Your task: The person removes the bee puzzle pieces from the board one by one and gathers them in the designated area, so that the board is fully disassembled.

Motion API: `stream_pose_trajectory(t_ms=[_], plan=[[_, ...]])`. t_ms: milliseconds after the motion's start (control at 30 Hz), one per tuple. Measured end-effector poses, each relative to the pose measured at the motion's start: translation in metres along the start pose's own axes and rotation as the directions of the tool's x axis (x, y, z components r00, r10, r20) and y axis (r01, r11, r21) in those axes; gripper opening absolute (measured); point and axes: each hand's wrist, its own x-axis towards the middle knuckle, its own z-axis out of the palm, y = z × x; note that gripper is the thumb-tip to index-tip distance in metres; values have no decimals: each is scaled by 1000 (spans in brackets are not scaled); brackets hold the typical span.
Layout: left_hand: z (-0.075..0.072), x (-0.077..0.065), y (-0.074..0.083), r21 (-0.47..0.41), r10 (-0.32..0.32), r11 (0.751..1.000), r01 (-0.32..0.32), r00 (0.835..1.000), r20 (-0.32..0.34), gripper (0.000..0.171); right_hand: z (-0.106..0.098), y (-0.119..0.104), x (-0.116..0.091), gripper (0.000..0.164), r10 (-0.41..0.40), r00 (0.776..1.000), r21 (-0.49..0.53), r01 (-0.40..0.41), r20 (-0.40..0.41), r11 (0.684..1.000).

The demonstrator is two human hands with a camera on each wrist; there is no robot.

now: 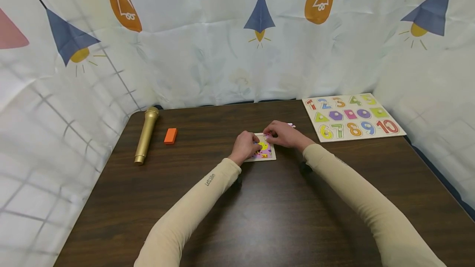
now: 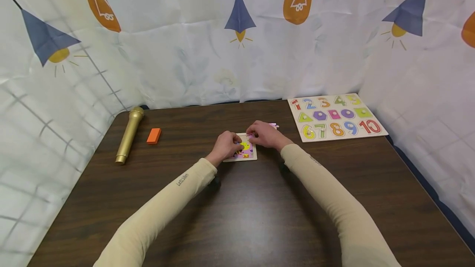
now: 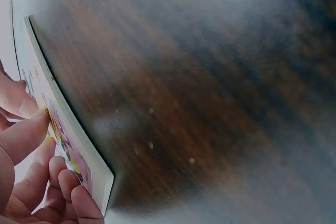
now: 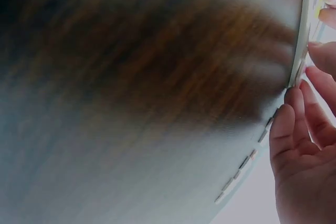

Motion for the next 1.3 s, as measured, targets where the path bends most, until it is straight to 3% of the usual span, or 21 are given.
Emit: stream_pose_trajectory(t_ms=[400, 533, 767, 1100, 1300], plan=[[0, 0, 0, 4, -15, 1000, 15, 1000, 3, 20, -2, 5, 0, 33, -46, 999, -59, 47, 14, 997], [0, 0, 0, 10, -13, 1000, 13, 1000, 7, 20, -4, 6, -1, 40, -52, 998, -40, 53, 34, 998], [0, 0, -1, 13, -9, 1000, 9, 1000, 4, 20, -3, 8, -3, 36, -135, 991, -30, 135, 12, 990], [3, 2, -1, 19, -15, 1000, 15, 1000, 9, 21, -4, 4, -5, 39, -63, 998, -21, 63, 19, 998], [3, 2, -1, 11, -21, 1000, 21, 1000, 12, 22, -4, 5, -4, 39, -72, 997, -4, 72, 14, 997]])
